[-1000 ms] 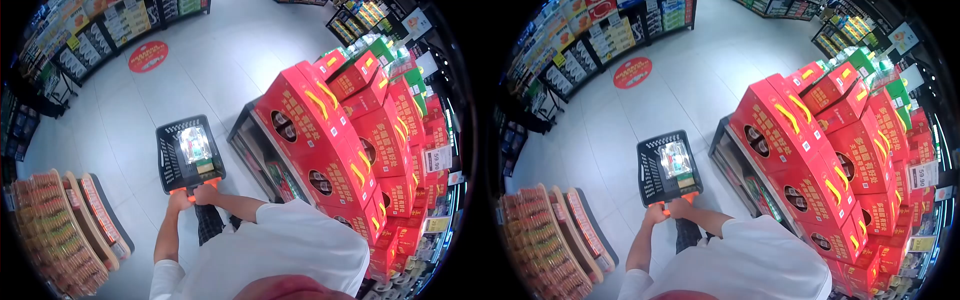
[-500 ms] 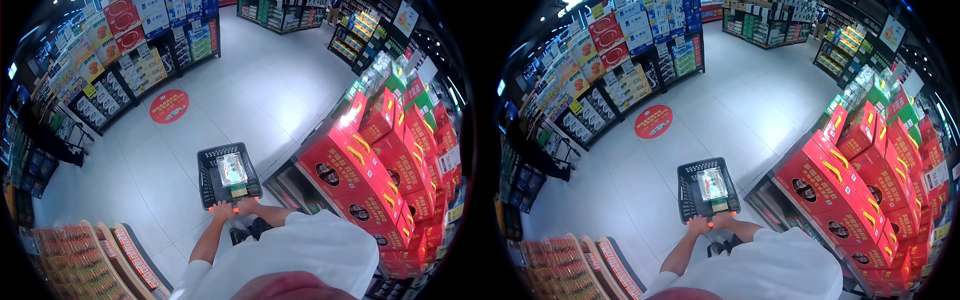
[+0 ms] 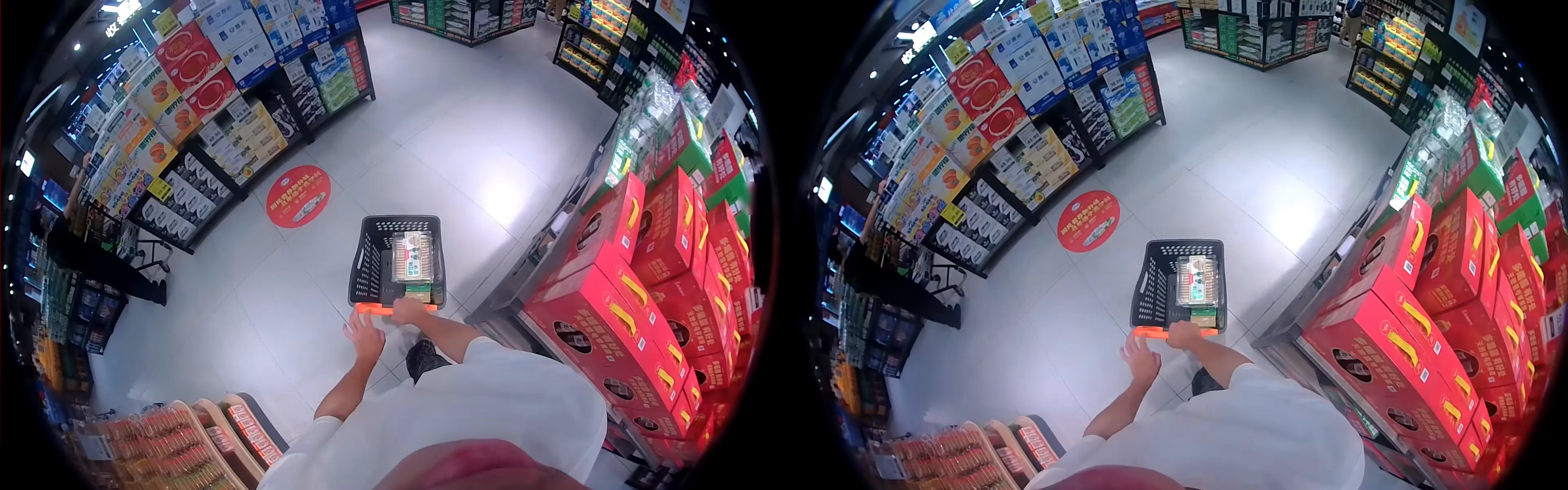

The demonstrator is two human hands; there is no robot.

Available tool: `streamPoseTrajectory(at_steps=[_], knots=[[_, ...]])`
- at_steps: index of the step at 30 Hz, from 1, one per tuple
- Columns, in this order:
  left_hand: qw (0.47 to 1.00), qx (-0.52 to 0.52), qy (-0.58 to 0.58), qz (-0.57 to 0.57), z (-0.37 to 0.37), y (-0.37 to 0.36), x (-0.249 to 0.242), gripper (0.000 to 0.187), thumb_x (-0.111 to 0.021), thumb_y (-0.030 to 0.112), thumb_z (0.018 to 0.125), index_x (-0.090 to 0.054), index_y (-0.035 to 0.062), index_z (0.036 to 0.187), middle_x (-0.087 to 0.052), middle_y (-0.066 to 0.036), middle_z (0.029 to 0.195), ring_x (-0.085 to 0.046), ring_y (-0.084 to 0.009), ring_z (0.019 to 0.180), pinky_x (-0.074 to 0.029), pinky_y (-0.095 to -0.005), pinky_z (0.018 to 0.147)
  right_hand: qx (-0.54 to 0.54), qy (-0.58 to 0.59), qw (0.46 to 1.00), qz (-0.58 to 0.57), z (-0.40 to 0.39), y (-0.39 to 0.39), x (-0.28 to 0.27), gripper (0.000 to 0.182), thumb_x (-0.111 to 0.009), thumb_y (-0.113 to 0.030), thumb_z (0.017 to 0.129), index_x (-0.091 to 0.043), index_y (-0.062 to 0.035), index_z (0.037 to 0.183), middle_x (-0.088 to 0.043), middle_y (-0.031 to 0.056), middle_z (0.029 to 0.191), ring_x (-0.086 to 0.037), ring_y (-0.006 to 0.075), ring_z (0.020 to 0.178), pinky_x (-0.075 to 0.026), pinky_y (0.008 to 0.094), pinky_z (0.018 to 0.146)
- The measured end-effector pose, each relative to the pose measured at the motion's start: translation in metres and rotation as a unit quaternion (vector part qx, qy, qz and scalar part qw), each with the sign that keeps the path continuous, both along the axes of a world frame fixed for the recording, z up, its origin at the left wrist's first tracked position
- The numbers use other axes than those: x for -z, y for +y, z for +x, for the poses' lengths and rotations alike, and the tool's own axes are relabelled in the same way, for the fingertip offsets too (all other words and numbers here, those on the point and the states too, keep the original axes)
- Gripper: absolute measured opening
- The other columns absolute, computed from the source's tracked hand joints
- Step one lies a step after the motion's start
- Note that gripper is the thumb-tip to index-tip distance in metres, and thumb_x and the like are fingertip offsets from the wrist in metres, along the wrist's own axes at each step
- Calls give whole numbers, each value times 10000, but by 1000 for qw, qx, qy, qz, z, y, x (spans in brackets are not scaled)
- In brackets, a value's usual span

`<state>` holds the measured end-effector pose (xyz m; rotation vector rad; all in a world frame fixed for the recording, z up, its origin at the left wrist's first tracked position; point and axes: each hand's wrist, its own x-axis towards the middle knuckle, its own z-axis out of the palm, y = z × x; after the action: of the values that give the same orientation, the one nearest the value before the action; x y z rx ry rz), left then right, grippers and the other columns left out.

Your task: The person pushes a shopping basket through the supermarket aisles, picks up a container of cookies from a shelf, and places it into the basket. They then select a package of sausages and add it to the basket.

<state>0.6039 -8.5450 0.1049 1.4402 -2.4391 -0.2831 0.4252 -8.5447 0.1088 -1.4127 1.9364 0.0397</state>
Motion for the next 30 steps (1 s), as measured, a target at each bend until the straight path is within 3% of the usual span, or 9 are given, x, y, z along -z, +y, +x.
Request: streamPoseTrajectory(at_steps=[3, 5, 7, 15, 21, 23, 25, 28, 30], knots=[[984, -112, -8, 135, 61, 9, 37, 537, -681, 178, 697, -495, 94, 1193, -392, -157, 1367, -350, -324, 1307, -306, -593, 981, 10, -22, 1000, 3, -31, -52, 20, 434, -599, -336, 732, -686, -38, 1035, -680, 178, 1058, -662, 325, 984, -536, 426, 837], [855, -181, -133, 467, 124, -3, 96, 514, -707, 283, 740, -545, 73, 1179, -493, -168, 1314, -474, -335, 1223, -392, -469, 994, 2, -37, 999, 2, -56, -88, 32, 526, -617, -413, 714, -679, -7, 1043, -682, 192, 1035, -663, 335, 976, -540, 435, 818], [743, -241, -171, 601, 157, 0, 115, 515, -684, 299, 755, -532, 67, 1189, -503, -167, 1271, -482, -326, 1163, -397, -458, 945, 14, -27, 999, -15, -76, -113, 25, 498, -623, -416, 726, -685, -24, 1029, -683, 192, 1010, -664, 339, 958, -539, 438, 818], [681, -404, 10, 610, 133, -81, 127, 534, -593, 365, 816, -480, 47, 1229, -542, -164, 1098, -517, -290, 924, -420, -414, 749, 149, 9, 982, -114, -136, -169, 58, 402, -660, -334, 749, -627, -59, 1040, -661, 158, 895, -637, 330, 920, -518, 470, 782], [688, -384, 189, 586, 46, -272, 148, 558, -524, 414, 862, -441, 31, 1259, -571, -162, 968, -542, -263, 745, -437, -381, 603, 353, 107, 910, -189, -165, -159, 42, 505, -664, -213, 747, -488, -81, 1202, -517, 188, 1154, -564, 359, 990, -474, 495, 878], [690, -338, 246, 591, -18, -350, 150, 568, -502, 430, 877, -428, 26, 1269, -581, -161, 925, -551, -254, 685, -443, -370, 554, 635, -112, 757, -110, -170, -159, 57, 454, -616, -243, 843, -456, -88, 1239, -473, 172, 1234, -574, 337, 1025, -503, 472, 844], [700, -279, 210, 623, -104, -409, 131, 651, -459, 521, 887, -409, 10, 1288, -567, -130, 823, -485, -201, 587, -360, -338, 451, 793, -468, 390, 11, -185, -168, 59, 406, -567, -300, 902, -464, -93, 1236, -497, 156, 1226, -573, 308, 1061, -514, 448, 829], [639, -178, 143, 735, -227, -431, 54, 784, -421, 667, 854, -468, -4, 1258, -615, -180, 1010, -459, -189, 611, -370, -299, 473, 795, -566, 165, -142, -180, -185, 91, 489, -597, -423, 883, -464, -162, 1274, -592, 182, 1157, -618, 282, 1020, -523, 439, 800], [637, -59, 96, 762, -279, -419, 22, 642, -525, 559, 861, -537, -6, 1165, -631, -165, 830, -446, -167, 525, -358, -298, 431, 772, -575, 204, -180, -185, -186, 112, 463, -585, -444, 883, -496, -149, 1228, -627, 182, 1031, -649, 282, 919, -534, 455, 784]])
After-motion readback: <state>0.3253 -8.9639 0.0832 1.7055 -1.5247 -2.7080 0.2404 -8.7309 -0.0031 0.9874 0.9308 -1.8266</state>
